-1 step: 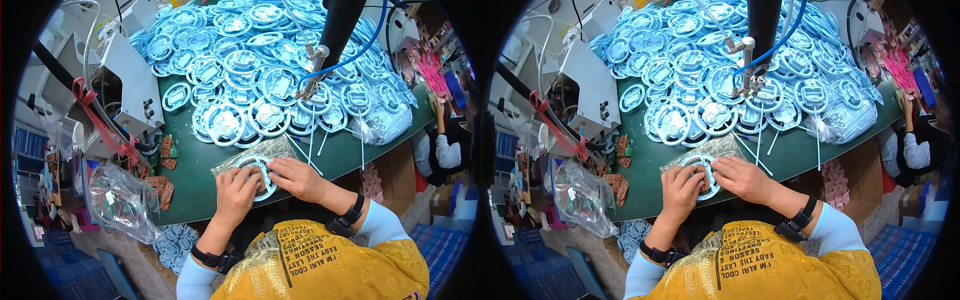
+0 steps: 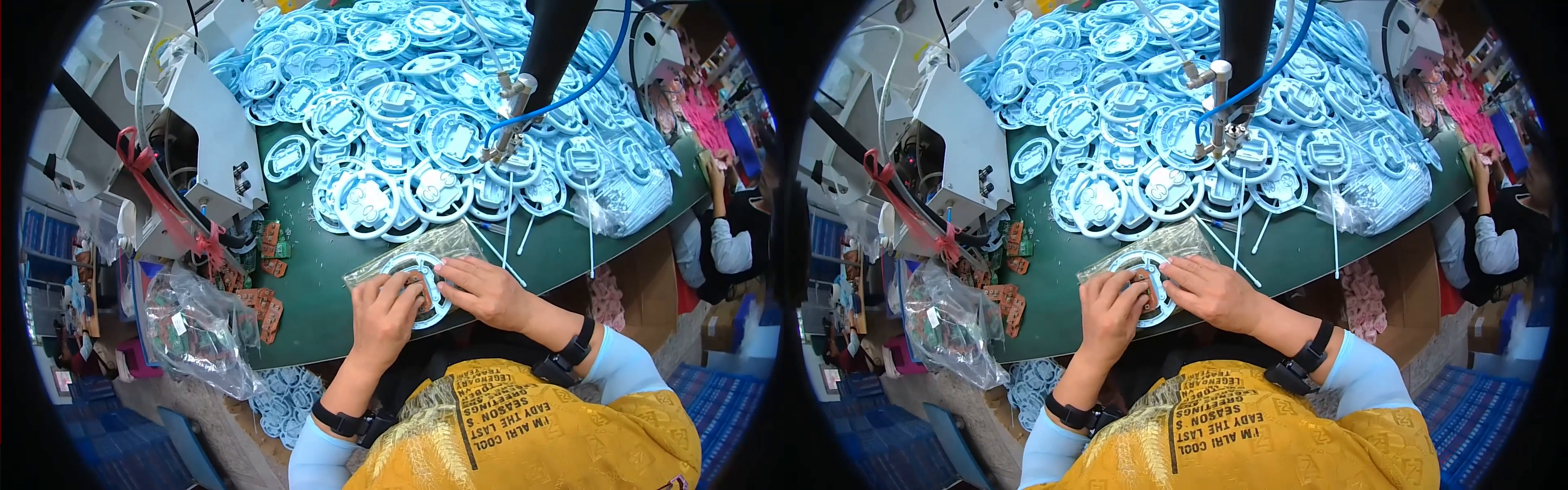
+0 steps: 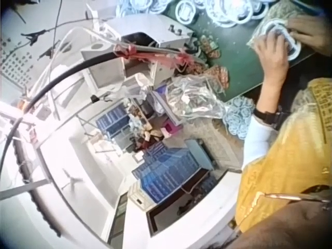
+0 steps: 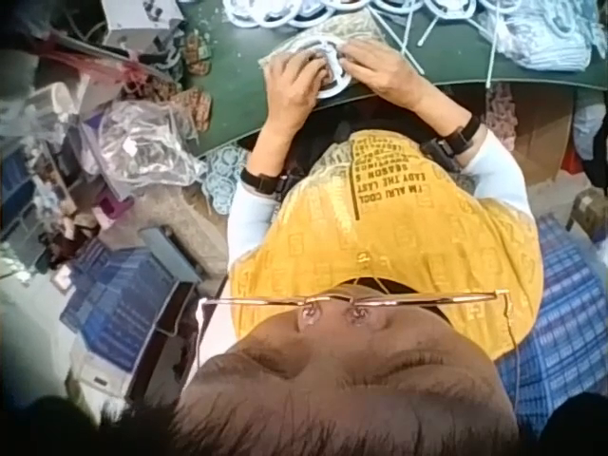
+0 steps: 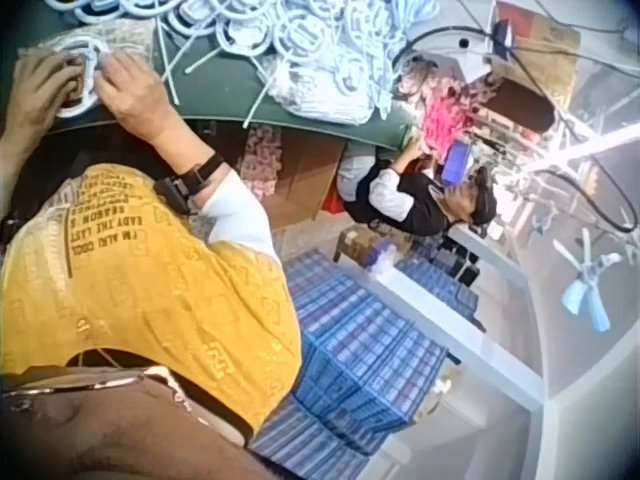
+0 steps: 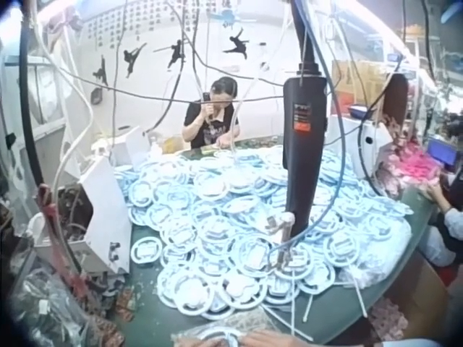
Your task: The worker is assembling blue plastic toy components using an electric screwdriver/tool and manual placement.
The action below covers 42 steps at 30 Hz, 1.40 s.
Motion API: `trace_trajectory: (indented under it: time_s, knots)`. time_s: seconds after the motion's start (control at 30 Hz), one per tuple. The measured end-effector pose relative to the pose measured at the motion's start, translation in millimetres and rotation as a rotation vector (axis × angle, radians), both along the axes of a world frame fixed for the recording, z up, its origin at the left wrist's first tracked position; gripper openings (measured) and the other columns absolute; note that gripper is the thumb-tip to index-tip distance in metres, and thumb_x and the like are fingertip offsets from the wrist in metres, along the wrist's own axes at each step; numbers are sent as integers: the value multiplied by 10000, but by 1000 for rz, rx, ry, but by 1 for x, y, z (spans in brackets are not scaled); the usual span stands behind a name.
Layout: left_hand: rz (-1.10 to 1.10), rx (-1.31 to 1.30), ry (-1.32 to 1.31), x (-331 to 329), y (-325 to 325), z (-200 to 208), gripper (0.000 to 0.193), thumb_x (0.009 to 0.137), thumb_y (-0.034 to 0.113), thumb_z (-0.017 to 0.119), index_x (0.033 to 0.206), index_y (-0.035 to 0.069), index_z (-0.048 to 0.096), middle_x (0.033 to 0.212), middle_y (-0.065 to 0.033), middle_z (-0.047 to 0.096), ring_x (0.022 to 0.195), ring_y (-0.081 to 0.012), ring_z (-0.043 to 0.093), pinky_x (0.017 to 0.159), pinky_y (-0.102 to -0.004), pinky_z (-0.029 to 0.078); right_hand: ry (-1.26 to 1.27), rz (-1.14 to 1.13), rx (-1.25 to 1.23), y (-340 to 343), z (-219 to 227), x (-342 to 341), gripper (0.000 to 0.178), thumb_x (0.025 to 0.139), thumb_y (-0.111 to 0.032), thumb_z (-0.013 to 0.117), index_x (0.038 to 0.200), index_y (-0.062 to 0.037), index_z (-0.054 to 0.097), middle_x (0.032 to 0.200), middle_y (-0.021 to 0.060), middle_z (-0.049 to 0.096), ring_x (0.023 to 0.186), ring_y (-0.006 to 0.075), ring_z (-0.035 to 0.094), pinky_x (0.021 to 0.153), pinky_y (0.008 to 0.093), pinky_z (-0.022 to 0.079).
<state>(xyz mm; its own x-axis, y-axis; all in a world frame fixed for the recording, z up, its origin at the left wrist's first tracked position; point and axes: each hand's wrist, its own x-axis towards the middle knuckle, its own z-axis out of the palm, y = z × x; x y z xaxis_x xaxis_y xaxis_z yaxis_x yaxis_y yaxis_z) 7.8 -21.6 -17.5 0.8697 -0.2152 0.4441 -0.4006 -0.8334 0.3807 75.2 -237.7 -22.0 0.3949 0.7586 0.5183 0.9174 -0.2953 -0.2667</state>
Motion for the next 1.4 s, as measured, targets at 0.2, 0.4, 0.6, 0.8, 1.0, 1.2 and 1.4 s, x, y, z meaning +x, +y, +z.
trace_trajectory:
  time_s: [0.2,0.4,0.6,0.8,1.0,1.2,1.4]
  knots:
    - [50,-2,2,-4,2,-2,291,745,107,750,1021,92,658,1112,-45,625,1022,-265,567,878,-404,409,-4,1,-10,1,2,0,225,796,-93,624,989,19,651,1183,167,629,1107,317,625,925,415,521]
    - [-3,13,37,-2,6,4,304,756,113,747,1046,96,659,1137,-38,620,1045,-256,561,889,-401,396,-2,-1,-3,1,2,0,225,791,-93,629,987,17,652,1180,168,630,1104,315,627,916,410,526]
    - [-18,72,57,2,-1,10,309,772,135,733,1071,106,659,1158,-18,618,1067,-251,552,909,-414,381,1,-4,-8,-4,-5,0,235,793,-96,625,999,15,653,1188,171,625,1115,316,622,918,413,521]
    - [25,4,175,-10,3,16,358,743,87,736,1093,82,661,1211,-58,620,1169,-303,521,991,-439,364,25,-58,45,-25,3,4,263,799,-63,616,1054,-1,639,1134,167,638,1016,320,654,862,418,539]
    - [27,-4,198,-7,1,17,375,732,84,752,1093,43,659,1229,-82,609,1176,-306,513,993,-472,354,-97,-784,-80,-143,20,46,106,773,-59,651,840,-26,577,844,138,616,796,338,626,693,431,524]
    - [36,6,252,-8,-1,24,378,730,27,739,1095,33,638,1281,-136,556,1239,-360,466,1032,-468,328,-21,-1001,-493,-231,-5,93,54,829,-65,566,872,-55,597,823,130,598,724,351,645,607,455,526]
    - [79,6,266,-12,1,22,359,740,38,730,1087,42,636,1298,-156,534,1253,-386,448,1042,-484,317,-53,-958,-710,-236,-13,135,88,815,-66,567,891,-70,612,883,166,601,687,352,667,581,472,527]
